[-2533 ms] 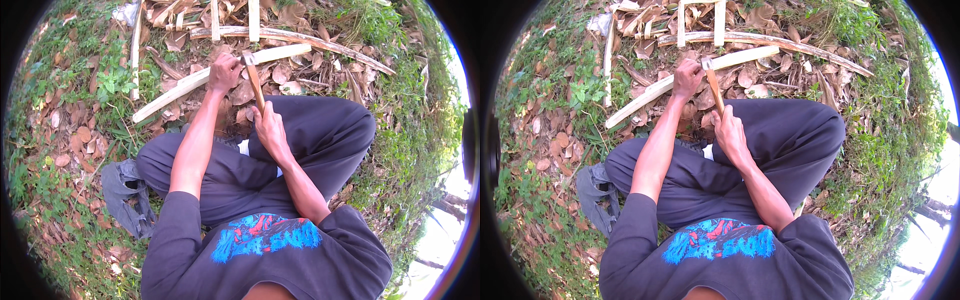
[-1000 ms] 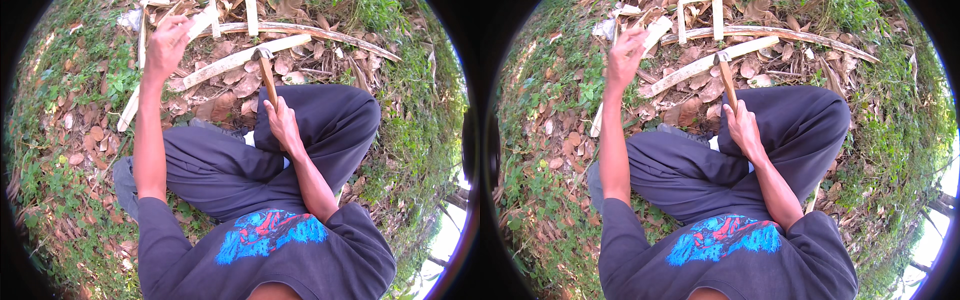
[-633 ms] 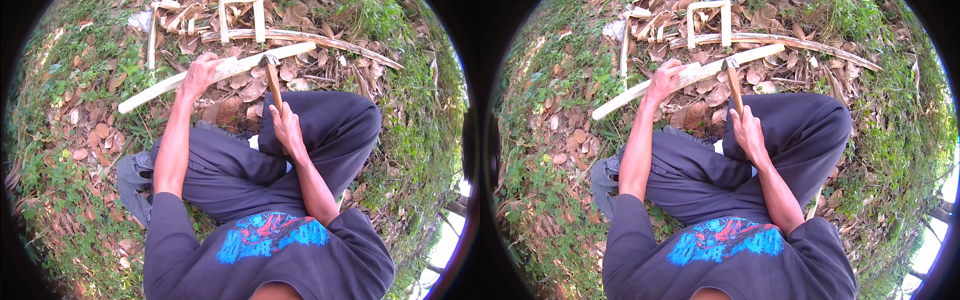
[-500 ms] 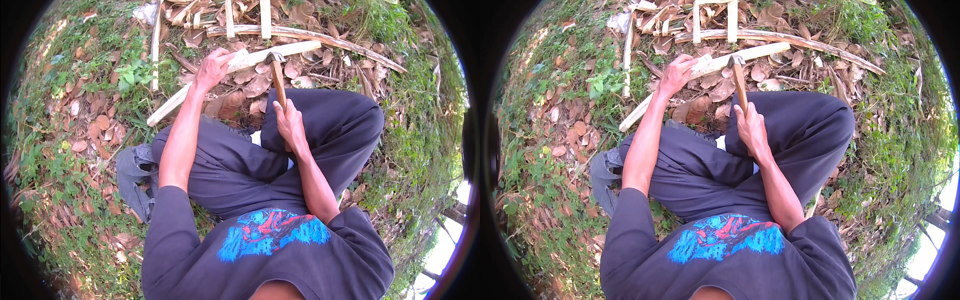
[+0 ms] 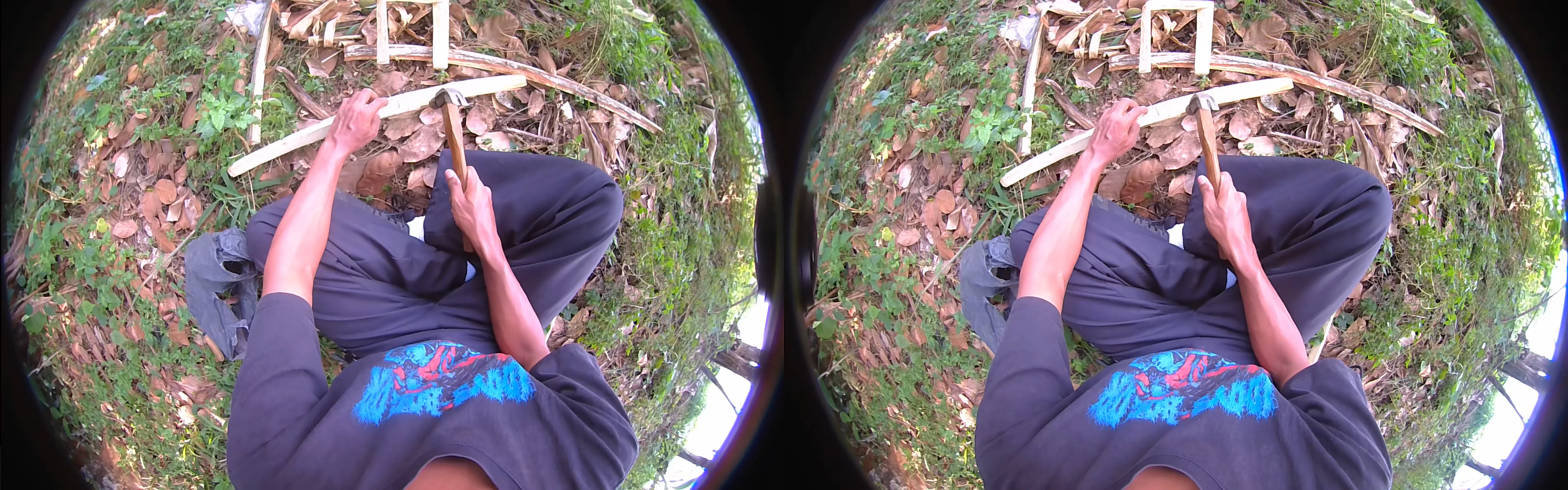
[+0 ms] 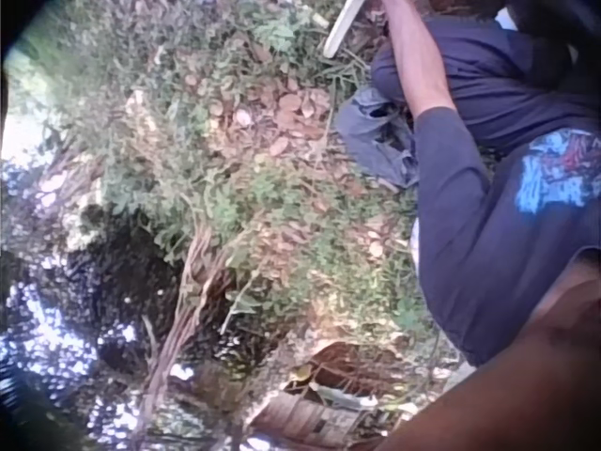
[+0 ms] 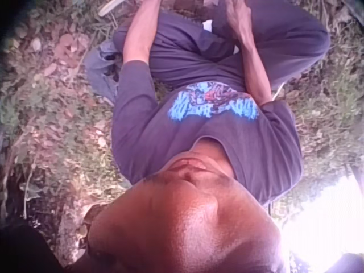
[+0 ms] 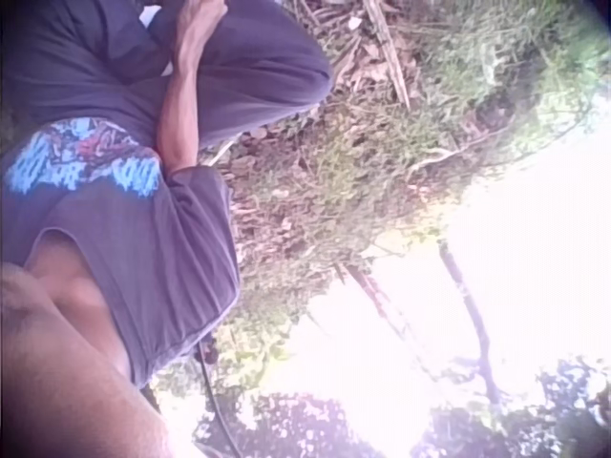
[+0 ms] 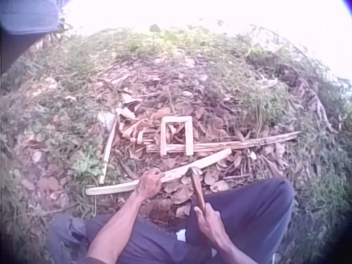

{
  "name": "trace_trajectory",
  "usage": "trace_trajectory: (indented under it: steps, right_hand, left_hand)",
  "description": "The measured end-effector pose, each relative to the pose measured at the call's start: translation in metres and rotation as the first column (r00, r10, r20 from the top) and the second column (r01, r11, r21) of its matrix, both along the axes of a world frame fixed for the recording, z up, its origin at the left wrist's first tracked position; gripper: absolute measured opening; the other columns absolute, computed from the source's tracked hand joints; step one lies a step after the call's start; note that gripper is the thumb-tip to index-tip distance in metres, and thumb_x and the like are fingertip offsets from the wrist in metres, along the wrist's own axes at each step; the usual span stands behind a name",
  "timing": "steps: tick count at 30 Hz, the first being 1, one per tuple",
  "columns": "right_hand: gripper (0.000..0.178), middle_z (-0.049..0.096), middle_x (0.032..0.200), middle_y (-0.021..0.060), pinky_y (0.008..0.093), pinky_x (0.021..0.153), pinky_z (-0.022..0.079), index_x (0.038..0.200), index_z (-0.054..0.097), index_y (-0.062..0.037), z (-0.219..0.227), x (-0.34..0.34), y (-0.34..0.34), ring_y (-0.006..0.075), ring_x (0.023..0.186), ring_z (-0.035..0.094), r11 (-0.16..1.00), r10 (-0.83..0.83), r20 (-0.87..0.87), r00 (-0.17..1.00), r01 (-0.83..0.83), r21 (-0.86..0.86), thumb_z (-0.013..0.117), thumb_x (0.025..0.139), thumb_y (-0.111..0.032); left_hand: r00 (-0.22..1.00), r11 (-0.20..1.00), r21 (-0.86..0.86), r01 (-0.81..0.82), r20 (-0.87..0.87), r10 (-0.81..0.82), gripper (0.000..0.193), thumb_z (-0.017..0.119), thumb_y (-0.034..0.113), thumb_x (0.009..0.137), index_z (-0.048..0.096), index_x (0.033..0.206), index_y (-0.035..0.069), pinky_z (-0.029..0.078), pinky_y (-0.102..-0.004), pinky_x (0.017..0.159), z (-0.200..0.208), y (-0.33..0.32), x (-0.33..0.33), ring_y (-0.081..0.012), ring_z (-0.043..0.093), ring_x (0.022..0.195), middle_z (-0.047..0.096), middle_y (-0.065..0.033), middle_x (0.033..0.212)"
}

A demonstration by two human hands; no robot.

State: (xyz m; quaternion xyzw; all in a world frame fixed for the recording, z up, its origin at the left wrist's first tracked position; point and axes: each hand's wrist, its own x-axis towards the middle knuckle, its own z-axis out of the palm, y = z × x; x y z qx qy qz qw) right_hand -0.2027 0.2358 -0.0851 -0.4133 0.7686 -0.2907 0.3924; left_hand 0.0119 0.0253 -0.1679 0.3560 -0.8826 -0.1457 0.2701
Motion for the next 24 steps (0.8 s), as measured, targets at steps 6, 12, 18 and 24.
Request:
trace_trajectory:
  steps: [6,12,18,24]
  right_hand:
    - [0.037,0.053,0.058,0.0122,0.0393,0.048,0.044,0.093,0.048,-0.0021,0.003,0.003,0.001,0.0214,0.049,0.055,0.999,0.033,-0.033,0.999,-0.034,-0.032,0.058,0.105,-0.035]
    - [0.036,0.053,0.057,0.0114,0.0391,0.048,0.044,0.093,0.049,-0.0024,-0.004,0.001,0.002,0.0200,0.049,0.054,1.000,0.015,0.015,1.000,-0.015,0.017,0.058,0.105,-0.035]
    - [0.037,0.052,0.057,0.0104,0.0381,0.047,0.043,0.092,0.049,-0.0024,-0.002,0.004,0.002,0.0188,0.048,0.052,0.999,0.041,-0.033,0.999,-0.041,0.004,0.058,0.105,-0.035]
    - [0.035,0.059,0.070,0.0329,0.0540,0.058,0.046,0.098,0.049,0.0002,0.018,0.013,-0.004,0.0543,0.071,0.061,0.997,0.077,-0.014,0.997,-0.077,0.024,0.057,0.105,-0.033]
  left_hand:
    - [0.999,0.998,0.037,0.044,-0.011,-0.044,0.028,0.059,0.004,0.087,0.069,0.113,0.005,0.052,-0.0449,0.086,-0.008,-0.011,0.006,-0.0318,0.064,0.095,0.064,-0.0128,0.103]
    - [0.984,0.997,0.051,-0.059,0.168,0.049,0.036,0.064,0.021,0.095,0.064,0.129,0.010,0.052,-0.0460,0.090,-0.006,0.003,-0.001,-0.0326,0.064,0.100,0.063,-0.0119,0.113]
    - [0.990,0.997,0.044,-0.056,0.128,0.050,0.033,0.064,0.032,0.098,0.068,0.126,0.016,0.052,-0.0445,0.090,-0.023,-0.006,0.003,-0.0277,0.066,0.102,0.068,-0.0055,0.115]
    - [0.990,0.995,0.018,-0.101,0.105,0.098,0.029,0.063,0.030,0.098,0.070,0.122,0.016,0.054,-0.0435,0.090,-0.022,-0.005,0.001,-0.0267,0.067,0.102,0.070,-0.0039,0.115]
